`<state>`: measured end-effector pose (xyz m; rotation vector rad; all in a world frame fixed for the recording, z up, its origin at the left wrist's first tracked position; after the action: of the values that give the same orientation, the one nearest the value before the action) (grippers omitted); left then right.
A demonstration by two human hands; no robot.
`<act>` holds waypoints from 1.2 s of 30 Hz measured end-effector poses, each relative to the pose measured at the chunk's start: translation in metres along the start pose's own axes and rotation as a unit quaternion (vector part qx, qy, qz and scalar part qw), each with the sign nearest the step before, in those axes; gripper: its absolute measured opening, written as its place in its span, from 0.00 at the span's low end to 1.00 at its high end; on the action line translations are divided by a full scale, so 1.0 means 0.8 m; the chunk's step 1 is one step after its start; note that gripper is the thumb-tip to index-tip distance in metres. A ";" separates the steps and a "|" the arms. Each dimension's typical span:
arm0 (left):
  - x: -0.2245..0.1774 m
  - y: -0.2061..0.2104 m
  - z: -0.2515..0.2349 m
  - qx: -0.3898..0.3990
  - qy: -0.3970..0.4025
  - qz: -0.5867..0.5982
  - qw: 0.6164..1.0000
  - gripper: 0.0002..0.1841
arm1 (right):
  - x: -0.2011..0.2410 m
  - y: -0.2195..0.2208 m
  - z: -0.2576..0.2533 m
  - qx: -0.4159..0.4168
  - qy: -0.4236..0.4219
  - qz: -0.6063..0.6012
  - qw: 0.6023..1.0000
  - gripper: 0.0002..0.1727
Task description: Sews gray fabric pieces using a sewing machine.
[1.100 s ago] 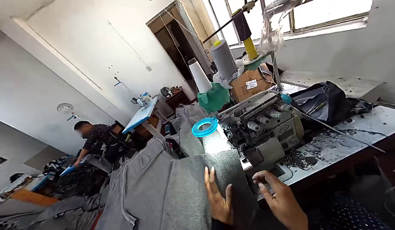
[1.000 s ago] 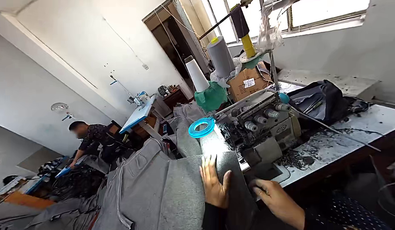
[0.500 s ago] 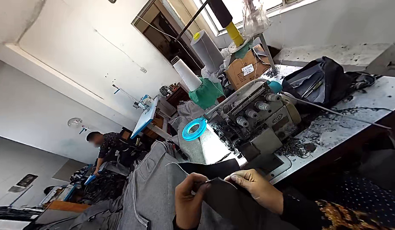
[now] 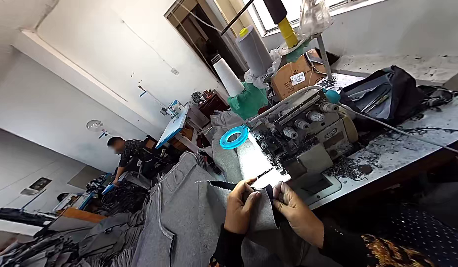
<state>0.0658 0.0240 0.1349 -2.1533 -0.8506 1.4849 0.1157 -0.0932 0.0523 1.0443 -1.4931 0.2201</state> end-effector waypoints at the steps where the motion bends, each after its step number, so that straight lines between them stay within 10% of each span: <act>1: 0.005 0.002 0.001 0.002 -0.010 0.000 1.000 0.07 | 0.000 0.005 0.000 0.008 -0.008 0.004 1.000 0.08; 21: -0.005 -0.036 0.034 -0.133 0.020 0.026 0.991 0.06 | -0.008 0.038 0.004 0.032 -0.009 0.055 0.998 0.05; 28: -0.156 -0.096 0.063 -0.246 0.178 -0.144 0.942 0.05 | 0.019 0.073 0.063 0.223 -0.279 0.214 0.909 0.28; 33: -0.182 -0.106 0.054 -0.257 0.195 -0.176 0.930 0.06 | 0.046 0.053 0.095 0.273 -0.241 0.224 0.904 0.42; 36: -0.140 -0.076 0.029 -0.215 0.176 -0.143 0.950 0.07 | 0.008 0.037 0.107 0.276 -0.207 0.296 0.891 0.30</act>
<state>-0.0005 -0.0071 0.2421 -2.3613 -1.3737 0.7897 0.0360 -0.1364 0.0497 1.0827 -2.1965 0.9486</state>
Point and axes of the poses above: each hand's wrist, its own z-axis away from the middle knuckle, its own y-axis out of the palm, x = y × z, the point moved 8 cm from there along -z, towards the middle knuckle, and after that the axes turned 6 degrees about x, right-handed, at the moved point
